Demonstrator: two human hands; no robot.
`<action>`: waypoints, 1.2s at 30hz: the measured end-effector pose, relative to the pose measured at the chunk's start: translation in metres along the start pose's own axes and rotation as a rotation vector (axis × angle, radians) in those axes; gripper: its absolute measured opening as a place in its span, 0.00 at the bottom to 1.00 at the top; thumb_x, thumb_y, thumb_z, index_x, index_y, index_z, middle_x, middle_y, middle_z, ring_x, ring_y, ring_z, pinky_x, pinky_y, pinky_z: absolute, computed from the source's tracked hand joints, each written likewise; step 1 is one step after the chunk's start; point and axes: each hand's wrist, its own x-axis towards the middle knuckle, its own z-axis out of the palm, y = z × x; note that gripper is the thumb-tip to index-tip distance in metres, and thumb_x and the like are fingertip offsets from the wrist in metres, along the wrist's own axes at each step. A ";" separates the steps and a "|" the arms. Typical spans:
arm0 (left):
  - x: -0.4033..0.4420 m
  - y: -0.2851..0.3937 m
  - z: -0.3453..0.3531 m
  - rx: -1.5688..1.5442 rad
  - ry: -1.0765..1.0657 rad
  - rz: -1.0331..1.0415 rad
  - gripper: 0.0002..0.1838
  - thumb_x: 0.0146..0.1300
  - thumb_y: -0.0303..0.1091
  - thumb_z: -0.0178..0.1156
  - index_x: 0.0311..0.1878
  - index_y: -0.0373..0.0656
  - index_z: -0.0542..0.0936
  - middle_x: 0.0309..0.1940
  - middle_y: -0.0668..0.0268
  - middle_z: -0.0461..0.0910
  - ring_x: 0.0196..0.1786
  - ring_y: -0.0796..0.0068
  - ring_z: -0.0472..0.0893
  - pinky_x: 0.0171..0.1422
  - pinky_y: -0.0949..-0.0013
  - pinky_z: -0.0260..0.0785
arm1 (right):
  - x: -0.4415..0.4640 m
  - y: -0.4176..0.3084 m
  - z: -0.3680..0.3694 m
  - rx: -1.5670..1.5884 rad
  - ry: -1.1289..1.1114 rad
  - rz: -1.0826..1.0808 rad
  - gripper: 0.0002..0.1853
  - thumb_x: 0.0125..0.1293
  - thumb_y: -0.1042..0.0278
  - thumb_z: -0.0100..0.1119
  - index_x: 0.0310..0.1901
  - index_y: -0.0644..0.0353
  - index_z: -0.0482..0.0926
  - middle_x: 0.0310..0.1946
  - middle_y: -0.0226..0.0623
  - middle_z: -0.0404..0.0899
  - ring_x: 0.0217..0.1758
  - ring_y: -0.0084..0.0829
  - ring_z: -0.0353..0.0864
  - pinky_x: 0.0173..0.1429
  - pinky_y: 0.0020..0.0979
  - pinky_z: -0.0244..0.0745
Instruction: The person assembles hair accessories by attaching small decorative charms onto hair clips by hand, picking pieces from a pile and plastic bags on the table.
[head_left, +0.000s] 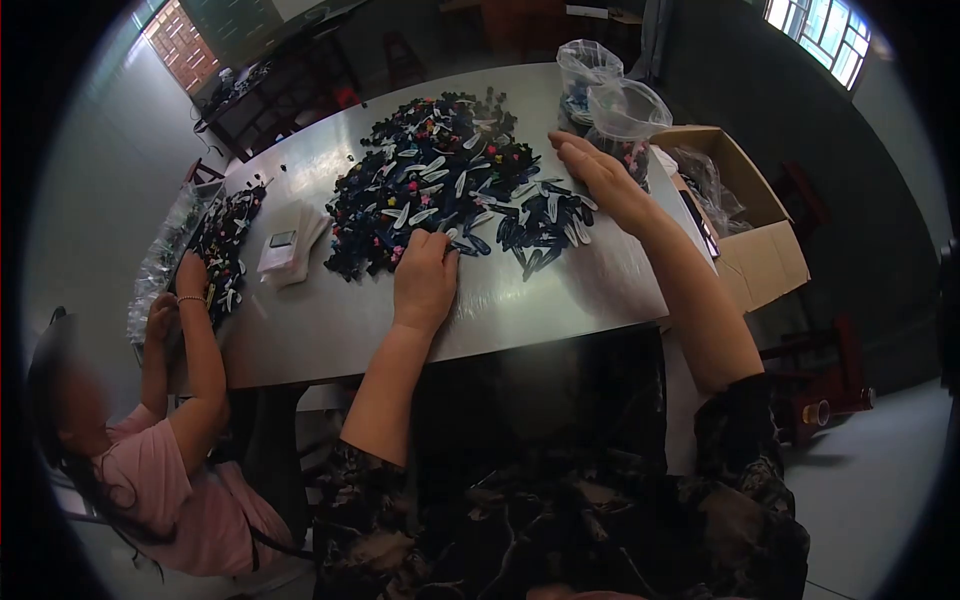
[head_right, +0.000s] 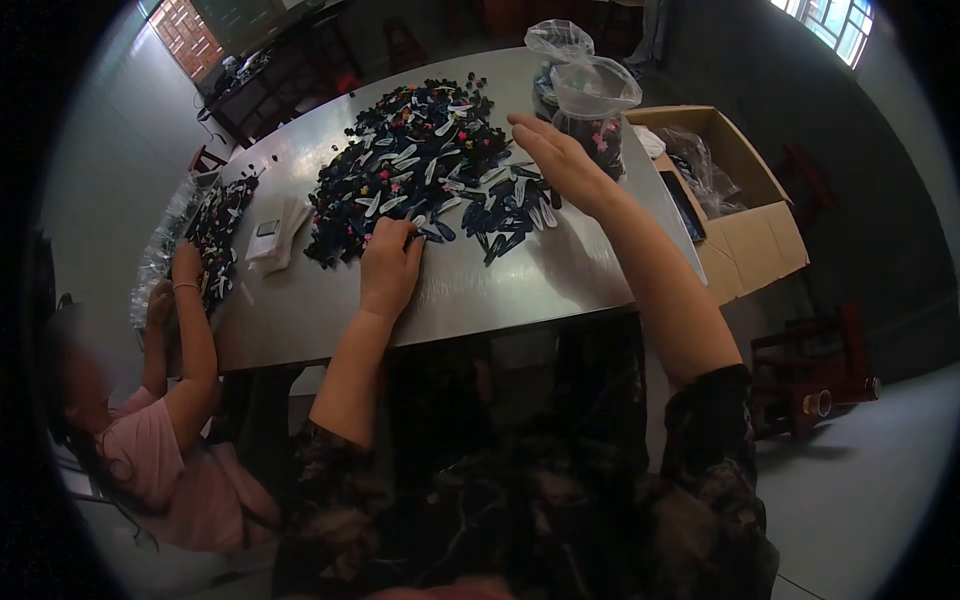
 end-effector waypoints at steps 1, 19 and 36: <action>0.002 0.000 0.000 0.005 0.000 0.008 0.08 0.62 0.27 0.64 0.43 0.38 0.79 0.41 0.55 0.76 0.43 0.49 0.79 0.46 0.56 0.73 | -0.005 -0.005 -0.007 -0.101 -0.041 0.012 0.26 0.78 0.54 0.47 0.68 0.66 0.71 0.63 0.43 0.76 0.67 0.30 0.72 0.71 0.29 0.64; 0.003 0.002 0.000 0.041 -0.001 -0.012 0.08 0.61 0.27 0.64 0.43 0.39 0.79 0.41 0.56 0.76 0.44 0.50 0.79 0.47 0.55 0.73 | 0.019 0.038 0.050 -0.930 -0.078 -0.312 0.19 0.63 0.68 0.60 0.56 0.55 0.81 0.60 0.48 0.75 0.61 0.50 0.77 0.65 0.42 0.74; 0.002 0.006 0.002 -0.010 0.002 -0.028 0.08 0.60 0.27 0.64 0.42 0.39 0.79 0.41 0.56 0.75 0.44 0.50 0.80 0.47 0.54 0.74 | -0.028 0.038 0.045 -1.042 -0.242 -0.134 0.40 0.69 0.39 0.55 0.74 0.58 0.64 0.76 0.57 0.56 0.80 0.56 0.52 0.80 0.56 0.46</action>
